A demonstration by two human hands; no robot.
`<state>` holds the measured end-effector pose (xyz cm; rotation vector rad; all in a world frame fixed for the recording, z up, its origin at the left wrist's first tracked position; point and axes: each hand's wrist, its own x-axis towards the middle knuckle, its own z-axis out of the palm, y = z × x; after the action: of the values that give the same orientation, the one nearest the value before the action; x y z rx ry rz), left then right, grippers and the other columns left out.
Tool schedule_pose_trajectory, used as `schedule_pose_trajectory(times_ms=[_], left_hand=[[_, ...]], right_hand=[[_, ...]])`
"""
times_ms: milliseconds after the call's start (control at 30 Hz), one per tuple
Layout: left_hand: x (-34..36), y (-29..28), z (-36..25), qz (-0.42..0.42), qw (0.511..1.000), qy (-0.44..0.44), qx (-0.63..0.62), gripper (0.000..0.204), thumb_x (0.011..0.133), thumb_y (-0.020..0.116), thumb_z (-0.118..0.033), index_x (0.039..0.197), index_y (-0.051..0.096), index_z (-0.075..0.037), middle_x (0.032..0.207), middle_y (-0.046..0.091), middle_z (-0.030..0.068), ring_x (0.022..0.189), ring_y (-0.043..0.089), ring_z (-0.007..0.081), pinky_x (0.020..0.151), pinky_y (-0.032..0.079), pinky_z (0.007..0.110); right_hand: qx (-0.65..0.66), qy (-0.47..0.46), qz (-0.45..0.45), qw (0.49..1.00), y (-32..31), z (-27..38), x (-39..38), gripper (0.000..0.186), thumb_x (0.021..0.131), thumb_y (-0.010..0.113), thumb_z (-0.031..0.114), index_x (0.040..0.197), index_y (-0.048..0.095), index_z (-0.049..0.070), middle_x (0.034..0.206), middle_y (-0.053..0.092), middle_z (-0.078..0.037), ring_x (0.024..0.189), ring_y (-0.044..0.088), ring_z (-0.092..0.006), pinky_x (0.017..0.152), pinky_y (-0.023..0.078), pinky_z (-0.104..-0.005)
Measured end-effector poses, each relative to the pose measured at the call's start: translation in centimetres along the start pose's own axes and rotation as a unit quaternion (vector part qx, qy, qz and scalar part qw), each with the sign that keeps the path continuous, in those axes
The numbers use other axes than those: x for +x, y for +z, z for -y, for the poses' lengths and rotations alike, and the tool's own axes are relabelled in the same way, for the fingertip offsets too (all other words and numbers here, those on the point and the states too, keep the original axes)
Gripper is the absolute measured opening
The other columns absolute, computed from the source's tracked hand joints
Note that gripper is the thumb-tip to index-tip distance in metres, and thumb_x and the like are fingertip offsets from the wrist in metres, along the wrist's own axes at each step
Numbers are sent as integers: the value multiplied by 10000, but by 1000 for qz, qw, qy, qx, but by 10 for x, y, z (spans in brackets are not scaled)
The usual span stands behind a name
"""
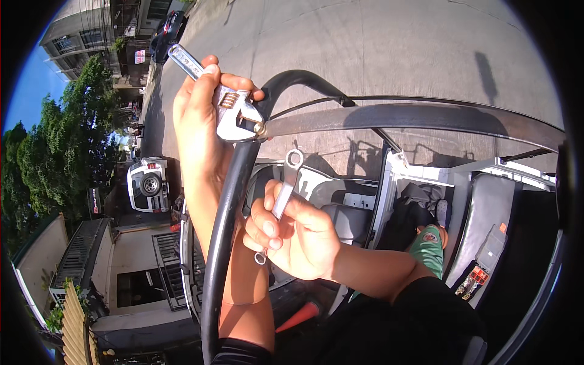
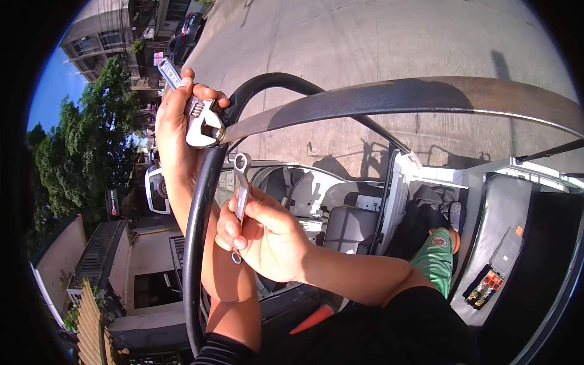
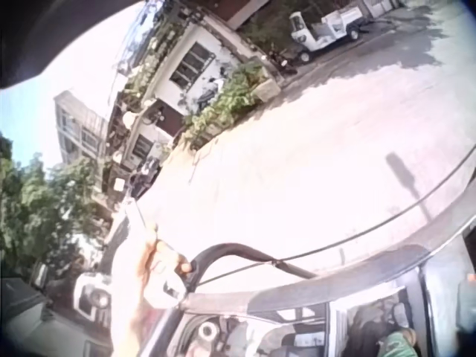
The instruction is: Fixing or adjusting the roof frame or structure of a small vehicle.
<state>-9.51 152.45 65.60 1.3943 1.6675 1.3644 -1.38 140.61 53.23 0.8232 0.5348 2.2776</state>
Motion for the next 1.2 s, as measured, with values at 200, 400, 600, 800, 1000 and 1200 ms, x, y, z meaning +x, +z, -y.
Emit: schedule_pose_trajectory(times_ms=[200,400,600,800,1000,1200], left_hand=[[-1,0,2,-2,999,-8,-32,388,1002,555,-222,1274,443,31,762,675,137,665,692,225,486,541,294],[7,-5,-2,-35,995,-42,-89,315,1076,405,-242,1216,504,22,746,677,138,585,621,168,502,505,279],[-15,-52,-39,20,941,150,-302,369,1087,403,-375,1102,531,-29,608,510,43,594,552,197,534,439,286],[-133,-86,5,-269,901,289,-181,358,1082,420,-375,941,507,-58,732,548,91,727,558,184,665,469,289],[-258,-39,116,-113,909,171,364,163,889,685,-188,976,637,-60,958,581,123,904,570,327,782,462,429],[-290,31,138,129,826,393,383,348,786,664,-158,1127,600,-136,1039,568,34,978,579,204,795,430,349]], right_hand=[[-367,-65,-57,926,22,31,-31,362,1109,302,323,1081,526,40,792,439,-14,681,352,-89,669,360,-255],[-829,-134,65,540,102,79,-54,316,1001,606,303,1087,592,-1,892,568,-87,766,533,-138,661,444,-262],[-922,-166,12,350,215,67,-46,173,900,708,111,959,641,-37,708,547,-32,607,481,-70,530,357,-200],[-908,81,-57,407,209,42,-77,246,1020,557,179,975,650,-45,660,584,-23,567,502,-81,540,387,-225],[-708,280,-379,527,101,76,-151,477,1070,439,363,1075,651,-64,708,656,-118,448,371,-70,442,270,-232],[-583,312,-455,596,100,95,-175,381,990,612,385,953,636,6,657,591,-64,425,332,-85,421,248,-237]])
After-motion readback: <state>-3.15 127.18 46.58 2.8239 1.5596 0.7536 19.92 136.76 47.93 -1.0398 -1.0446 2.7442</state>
